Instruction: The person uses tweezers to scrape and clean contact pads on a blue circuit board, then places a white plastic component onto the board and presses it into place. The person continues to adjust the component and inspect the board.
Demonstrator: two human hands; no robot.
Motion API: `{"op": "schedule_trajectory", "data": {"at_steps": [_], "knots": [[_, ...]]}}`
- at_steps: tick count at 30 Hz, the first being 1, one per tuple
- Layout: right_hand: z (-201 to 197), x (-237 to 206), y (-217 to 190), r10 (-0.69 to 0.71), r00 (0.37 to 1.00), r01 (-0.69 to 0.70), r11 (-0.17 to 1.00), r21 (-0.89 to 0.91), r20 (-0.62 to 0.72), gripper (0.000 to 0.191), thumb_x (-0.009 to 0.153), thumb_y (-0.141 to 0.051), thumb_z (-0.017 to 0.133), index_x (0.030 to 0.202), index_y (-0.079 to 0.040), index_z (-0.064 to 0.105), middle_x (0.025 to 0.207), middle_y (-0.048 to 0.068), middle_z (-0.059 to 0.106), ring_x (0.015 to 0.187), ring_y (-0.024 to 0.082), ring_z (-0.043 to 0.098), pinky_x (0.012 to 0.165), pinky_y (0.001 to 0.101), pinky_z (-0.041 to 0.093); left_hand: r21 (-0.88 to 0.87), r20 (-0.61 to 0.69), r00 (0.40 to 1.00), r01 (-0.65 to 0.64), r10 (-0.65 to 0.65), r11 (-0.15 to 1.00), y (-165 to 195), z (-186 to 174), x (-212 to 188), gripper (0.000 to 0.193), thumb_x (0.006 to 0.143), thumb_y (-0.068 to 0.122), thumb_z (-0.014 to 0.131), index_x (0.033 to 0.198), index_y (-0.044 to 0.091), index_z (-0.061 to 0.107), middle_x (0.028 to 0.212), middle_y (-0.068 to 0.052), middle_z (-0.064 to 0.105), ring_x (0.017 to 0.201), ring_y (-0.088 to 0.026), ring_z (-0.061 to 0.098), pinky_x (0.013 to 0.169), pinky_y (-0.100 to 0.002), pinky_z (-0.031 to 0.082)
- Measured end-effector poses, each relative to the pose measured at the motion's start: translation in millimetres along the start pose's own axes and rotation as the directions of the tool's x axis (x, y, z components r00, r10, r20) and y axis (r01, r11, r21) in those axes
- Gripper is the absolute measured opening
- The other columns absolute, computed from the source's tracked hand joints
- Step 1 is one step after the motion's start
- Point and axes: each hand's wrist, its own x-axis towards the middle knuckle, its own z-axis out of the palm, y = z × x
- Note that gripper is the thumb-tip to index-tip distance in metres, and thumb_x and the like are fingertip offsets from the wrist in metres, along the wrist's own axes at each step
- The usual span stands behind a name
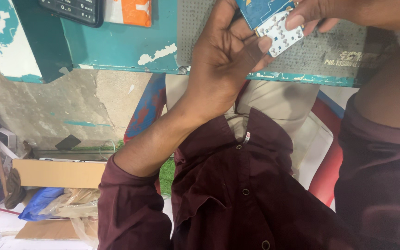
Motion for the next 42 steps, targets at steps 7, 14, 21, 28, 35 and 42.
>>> {"op": "schedule_trajectory", "data": {"at_steps": [7, 14, 21, 28, 35, 42], "knots": [[8, 19, 38, -0.053, 0.997, 0.05, 0.998, 0.045, 0.052, 0.035, 0.091, -0.029, 0.076, 0.116, -0.004, 0.074, 0.097, 0.011, 0.076, 0.081, 0.021, 0.073, 0.071, 0.0333, 0.061, 0.013, 0.048, 0.996, -0.072, 0.071, 0.997, -1, -2, -1, 0.035, 0.121, -0.012, 0.055, 0.148, 0.002, 0.037, 0.122, -0.015, 0.068, 0.099, -0.011, 0.066, 0.076, -0.021, 0.052], [-4, 7, 28, -0.238, 0.957, 0.252, 0.965, -0.075, 0.164, 0.025, 0.091, -0.022, 0.079, 0.103, -0.001, 0.074, 0.078, 0.012, 0.068, 0.067, 0.022, 0.068, 0.056, 0.0341, 0.058, 0.03, -0.056, 0.996, 0.069, -0.068, 0.997, 14, 8, 5, 0.05, 0.11, -0.013, 0.052, 0.154, 0.0, 0.029, 0.129, -0.021, 0.068, 0.108, -0.018, 0.07, 0.087, -0.026, 0.062], [-8, -1, 15, -0.215, 0.957, 0.237, 0.966, -0.1, 0.193, 0.021, 0.092, -0.017, 0.081, 0.096, 0.001, 0.071, 0.076, 0.014, 0.067, 0.063, 0.023, 0.068, 0.055, 0.0331, 0.054, -0.023, -0.089, 0.988, 0.124, -0.125, 0.992, 22, 14, 9, 0.056, 0.107, -0.012, 0.051, 0.156, -0.001, 0.026, 0.134, -0.023, 0.064, 0.116, -0.023, 0.069, 0.095, -0.031, 0.064], [1, -2, 7, -0.049, 0.991, 0.04, 0.996, 0.076, 0.128, 0.026, 0.094, -0.016, 0.072, 0.115, 0.0, 0.072, 0.097, 0.012, 0.076, 0.083, 0.019, 0.076, 0.076, 0.0278, 0.063, 0.023, 0.078, 0.996, -0.038, 0.036, 0.999, 12, 4, 5, 0.065, 0.11, -0.021, 0.062, 0.157, 0.007, 0.026, 0.139, -0.017, 0.061, 0.129, -0.024, 0.063, 0.113, -0.035, 0.057], [-2, 0, 11, -0.077, 0.985, 0.066, 0.995, 0.072, 0.157, 0.03, 0.093, -0.017, 0.071, 0.118, 0.001, 0.072, 0.101, 0.016, 0.078, 0.086, 0.023, 0.077, 0.077, 0.0315, 0.064, -0.009, 0.084, 0.996, -0.024, 0.025, 1.0, 9, 2, 1, 0.061, 0.114, -0.023, 0.061, 0.157, 0.006, 0.029, 0.139, -0.015, 0.058, 0.131, -0.025, 0.06, 0.115, -0.037, 0.054], [-3, -7, 4, -0.084, 0.983, 0.071, 0.994, 0.086, 0.162, 0.033, 0.095, -0.021, 0.07, 0.119, 0.002, 0.072, 0.101, 0.018, 0.077, 0.085, 0.025, 0.078, 0.077, 0.033, 0.065, -0.083, 0.031, 0.99, 0.14, -0.137, 0.987, 22, 5, 6, 0.07, 0.105, -0.017, 0.06, 0.159, 0.006, 0.023, 0.138, -0.017, 0.061, 0.132, -0.027, 0.062, 0.117, -0.042, 0.057]]}}
